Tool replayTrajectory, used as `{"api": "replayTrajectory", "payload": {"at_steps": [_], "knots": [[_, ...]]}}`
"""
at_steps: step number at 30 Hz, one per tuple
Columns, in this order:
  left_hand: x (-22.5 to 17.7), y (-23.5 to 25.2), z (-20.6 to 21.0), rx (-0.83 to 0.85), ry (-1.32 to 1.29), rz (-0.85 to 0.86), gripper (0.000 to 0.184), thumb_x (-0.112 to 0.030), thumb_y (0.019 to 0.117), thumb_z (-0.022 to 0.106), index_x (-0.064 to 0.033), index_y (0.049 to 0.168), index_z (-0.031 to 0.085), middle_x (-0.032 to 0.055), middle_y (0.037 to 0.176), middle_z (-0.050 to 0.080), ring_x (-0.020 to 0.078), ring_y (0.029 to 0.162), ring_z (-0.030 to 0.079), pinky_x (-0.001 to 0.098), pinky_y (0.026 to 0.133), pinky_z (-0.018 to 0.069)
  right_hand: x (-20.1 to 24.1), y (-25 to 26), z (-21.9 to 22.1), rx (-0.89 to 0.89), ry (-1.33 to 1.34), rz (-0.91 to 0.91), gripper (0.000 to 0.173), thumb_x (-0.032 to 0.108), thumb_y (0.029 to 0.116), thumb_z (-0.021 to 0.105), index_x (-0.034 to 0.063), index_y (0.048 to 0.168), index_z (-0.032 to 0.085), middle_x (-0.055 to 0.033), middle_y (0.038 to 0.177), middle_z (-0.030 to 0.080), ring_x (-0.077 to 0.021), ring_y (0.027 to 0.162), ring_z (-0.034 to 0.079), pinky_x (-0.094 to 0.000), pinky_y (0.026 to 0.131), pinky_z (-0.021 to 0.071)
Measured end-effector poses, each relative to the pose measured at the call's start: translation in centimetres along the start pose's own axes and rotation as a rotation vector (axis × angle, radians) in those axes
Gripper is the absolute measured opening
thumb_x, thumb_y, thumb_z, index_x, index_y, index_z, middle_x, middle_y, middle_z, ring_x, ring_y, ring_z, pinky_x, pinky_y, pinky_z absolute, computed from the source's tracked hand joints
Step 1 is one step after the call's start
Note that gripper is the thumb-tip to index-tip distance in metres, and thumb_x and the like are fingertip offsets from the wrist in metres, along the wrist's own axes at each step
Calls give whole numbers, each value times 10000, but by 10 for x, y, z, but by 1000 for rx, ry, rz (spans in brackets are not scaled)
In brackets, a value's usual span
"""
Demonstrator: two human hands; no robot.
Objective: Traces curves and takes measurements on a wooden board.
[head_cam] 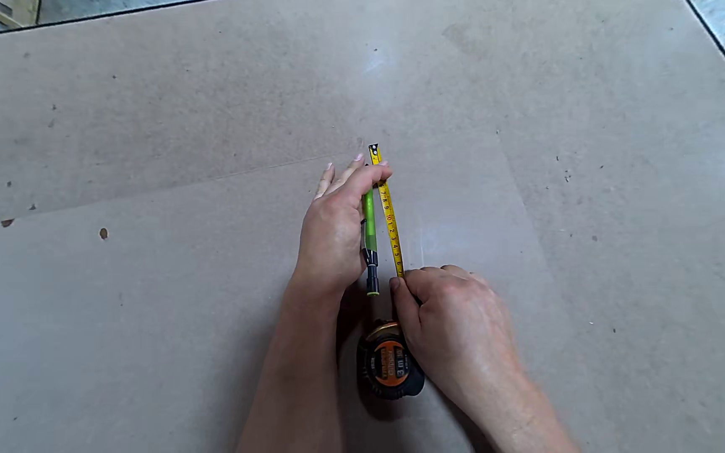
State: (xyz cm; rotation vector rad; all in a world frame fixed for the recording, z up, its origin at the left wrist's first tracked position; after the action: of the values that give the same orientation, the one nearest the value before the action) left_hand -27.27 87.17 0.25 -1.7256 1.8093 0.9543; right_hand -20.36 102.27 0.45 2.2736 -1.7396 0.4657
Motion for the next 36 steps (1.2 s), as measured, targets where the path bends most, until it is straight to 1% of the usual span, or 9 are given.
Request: {"api": "replayTrajectory", "payload": {"at_steps": [3, 4, 6, 8, 10, 14, 18, 21, 36], "knots": [[5, -1, -7, -66, -220, 9, 352, -116, 1069, 455, -106, 1359, 654, -24, 1360, 683, 119, 1381, 543, 430, 1256, 359, 0, -1, 0, -12, 11, 9, 371, 371, 976, 560, 255, 627, 604, 125, 579, 526, -66, 609, 546, -320, 579, 410], [5, -3, -12, -107, -342, 3, 356, -143, 1087, 447, -58, 1399, 597, 24, 1337, 692, 156, 1293, 620, 409, 1154, 485, 0, -1, 1, -11, 12, 15, 377, 372, 976, 562, 256, 619, 594, 128, 575, 518, -62, 606, 539, -318, 581, 409], [7, -8, -24, -180, -491, -84, 407, -222, 1117, 424, -48, 1471, 524, 45, 1215, 728, 172, 1108, 701, 362, 995, 577, 0, -1, 0, -11, 16, 19, 387, 373, 976, 566, 254, 607, 581, 129, 568, 505, -60, 597, 530, -313, 586, 407], [9, -11, -28, -241, -444, -152, 338, -247, 1096, 494, -81, 1318, 687, -8, 969, 708, 84, 770, 633, 228, 694, 531, 0, -1, 0, -16, 24, 18, 387, 366, 970, 573, 253, 599, 577, 129, 564, 500, -58, 592, 523, -313, 586, 404], [9, -11, -25, -194, -370, -190, 247, -227, 1062, 573, -106, 1152, 768, -16, 820, 694, 77, 603, 571, 216, 533, 466, 0, -1, 0, -19, 29, 14, 381, 358, 969, 573, 252, 603, 583, 126, 569, 501, -58, 594, 522, -314, 583, 399], [13, -12, -19, -152, -301, -317, 75, -174, 980, 681, -158, 1027, 737, -8, 817, 731, 117, 623, 683, 264, 527, 575, 0, -2, 1, -12, 20, 16, 384, 365, 970, 572, 251, 604, 578, 123, 569, 492, -65, 594, 519, -312, 578, 392], [12, -11, -18, -168, -236, -322, 37, -186, 951, 716, -180, 953, 753, -30, 733, 709, 93, 541, 634, 248, 460, 517, 0, -2, 1, -13, 20, 18, 386, 365, 969, 572, 252, 600, 572, 126, 567, 488, -65, 592, 514, -312, 575, 388], [18, -5, -17, -188, -253, -304, 38, -157, 897, 734, -171, 902, 768, -43, 724, 720, 71, 580, 666, 250, 500, 560, -1, -2, 1, -14, 21, 29, 382, 369, 971, 572, 257, 607, 574, 129, 569, 489, -59, 596, 514, -314, 580, 390], [16, -3, -15, -192, -188, -283, 30, -166, 890, 739, -183, 900, 763, -70, 708, 702, 41, 558, 637, 230, 484, 533, -1, -2, -1, -15, 49, 34, 353, 364, 962, 585, 264, 624, 605, 135, 581, 508, -57, 601, 522, -312, 576, 396]]}}
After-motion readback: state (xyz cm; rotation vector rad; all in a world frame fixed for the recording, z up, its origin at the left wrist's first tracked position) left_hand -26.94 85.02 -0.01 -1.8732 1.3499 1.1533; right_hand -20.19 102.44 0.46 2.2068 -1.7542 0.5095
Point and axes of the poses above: each hand's wrist, its own y-axis towards the middle knuckle, its own z-axis out of the palm, x = y × z, the point moved 7 cm from there along y, towards the middle knuckle
